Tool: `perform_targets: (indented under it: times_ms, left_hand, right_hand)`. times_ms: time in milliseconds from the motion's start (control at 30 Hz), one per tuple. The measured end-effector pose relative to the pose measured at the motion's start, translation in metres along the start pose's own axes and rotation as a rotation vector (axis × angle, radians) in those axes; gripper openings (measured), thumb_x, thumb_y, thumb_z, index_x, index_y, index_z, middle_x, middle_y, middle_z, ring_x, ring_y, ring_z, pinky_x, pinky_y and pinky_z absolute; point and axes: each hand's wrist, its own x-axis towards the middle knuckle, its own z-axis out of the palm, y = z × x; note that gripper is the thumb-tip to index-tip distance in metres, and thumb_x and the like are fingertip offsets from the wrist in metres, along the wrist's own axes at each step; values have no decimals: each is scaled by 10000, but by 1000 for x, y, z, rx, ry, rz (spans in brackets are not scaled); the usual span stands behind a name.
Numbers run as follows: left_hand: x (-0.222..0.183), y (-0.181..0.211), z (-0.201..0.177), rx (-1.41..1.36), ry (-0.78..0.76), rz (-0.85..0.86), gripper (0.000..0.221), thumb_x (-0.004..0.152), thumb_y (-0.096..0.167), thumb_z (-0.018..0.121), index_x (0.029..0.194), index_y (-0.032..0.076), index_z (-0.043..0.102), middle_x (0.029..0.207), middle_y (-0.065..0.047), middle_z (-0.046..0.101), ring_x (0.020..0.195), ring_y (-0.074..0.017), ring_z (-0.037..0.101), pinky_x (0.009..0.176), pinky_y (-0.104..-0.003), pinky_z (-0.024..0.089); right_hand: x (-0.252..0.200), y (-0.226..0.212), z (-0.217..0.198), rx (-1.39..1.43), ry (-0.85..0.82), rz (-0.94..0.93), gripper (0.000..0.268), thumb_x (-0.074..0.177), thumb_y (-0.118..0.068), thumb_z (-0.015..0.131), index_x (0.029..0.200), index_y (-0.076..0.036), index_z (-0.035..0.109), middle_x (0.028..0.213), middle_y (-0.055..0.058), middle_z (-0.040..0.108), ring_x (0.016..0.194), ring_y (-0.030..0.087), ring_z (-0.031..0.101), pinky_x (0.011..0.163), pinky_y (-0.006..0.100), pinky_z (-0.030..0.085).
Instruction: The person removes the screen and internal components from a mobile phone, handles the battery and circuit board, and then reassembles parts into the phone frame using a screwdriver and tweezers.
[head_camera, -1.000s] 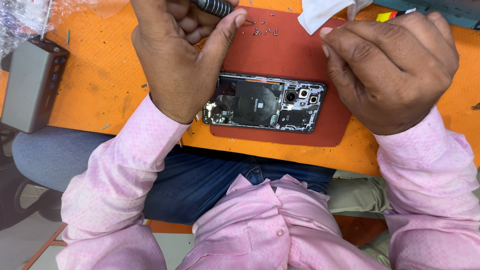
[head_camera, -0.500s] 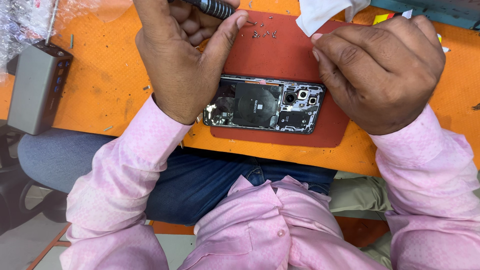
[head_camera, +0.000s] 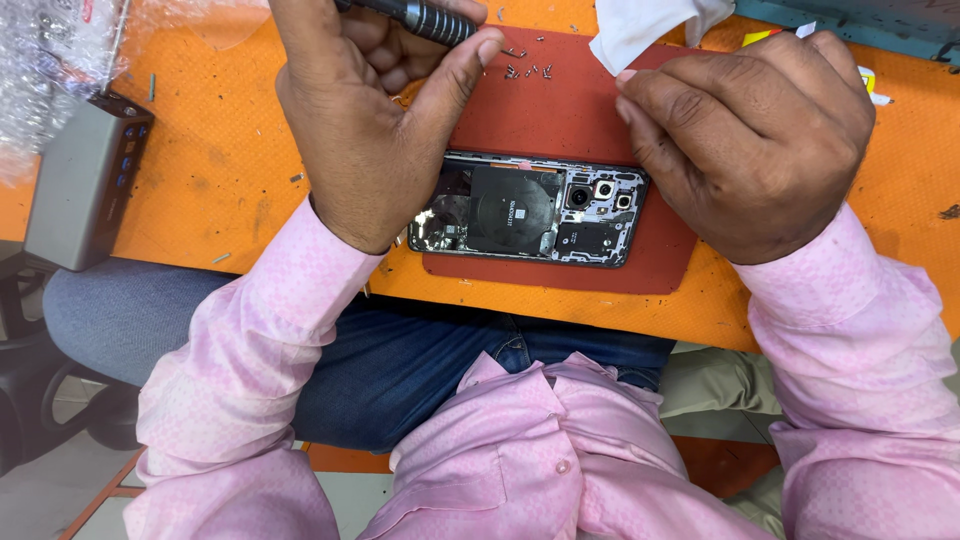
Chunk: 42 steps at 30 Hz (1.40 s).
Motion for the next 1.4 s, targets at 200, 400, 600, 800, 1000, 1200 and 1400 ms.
perform_targets:
  times_ms: [200,400,600,800,1000,1200,1400]
  left_hand:
    - [1,9,-6,35,-13,4,485,1141,-63,794,1330,10,353,1145,-141,724,1029,-166,770,928,-264,663]
    - [2,10,-9,228,-69,108,489,1133,-48,760,1361,32,334,1174,-98,705,1050,-167,763,954,-259,643]
    - [1,9,-11,193,-74,85,480,1116,-54,744,1356,27,337,1166,-97,704,1028,-167,768,922,-260,652]
    - [0,6,-10,163,-59,97,485,1104,-62,748,1346,22,336,1148,-108,705,1023,-170,767,908,-261,648]
    - [-1,1,-9,148,-51,100,566,1109,-80,750,1397,30,275,1159,-123,702,1033,-177,772,913,-266,657]
    - [-4,0,-11,132,-66,91,681,1120,-113,732,1480,63,182,1203,-132,705,1065,-182,778,947,-267,668]
    - [-3,6,-12,88,-65,57,633,1106,-123,709,1470,40,217,1210,-118,698,1082,-170,768,968,-265,658]
  right_hand:
    - [0,-1,1,10,4,8,120,973,-78,814,1085,-101,779,1020,-11,692,857,164,579,778,305,402]
    - [4,-3,1,21,12,10,147,959,-51,792,1097,-91,761,1060,-4,697,890,165,596,790,306,418]
    - [16,-6,-1,25,-10,14,207,939,-27,730,1141,-64,713,1110,27,673,977,199,632,833,323,489]
    - [38,-11,5,91,-61,25,142,936,-65,733,1078,-61,734,1037,37,703,912,214,667,836,343,535]
    - [57,-7,22,103,-67,43,62,938,-122,736,985,-106,773,924,39,719,837,224,687,761,363,539]
    - [58,-8,28,33,-54,30,47,936,-146,729,911,-110,745,862,27,678,845,238,680,718,376,533]
    - [59,-11,31,50,-56,60,77,974,-102,715,942,-64,655,918,72,617,902,278,646,743,402,522]
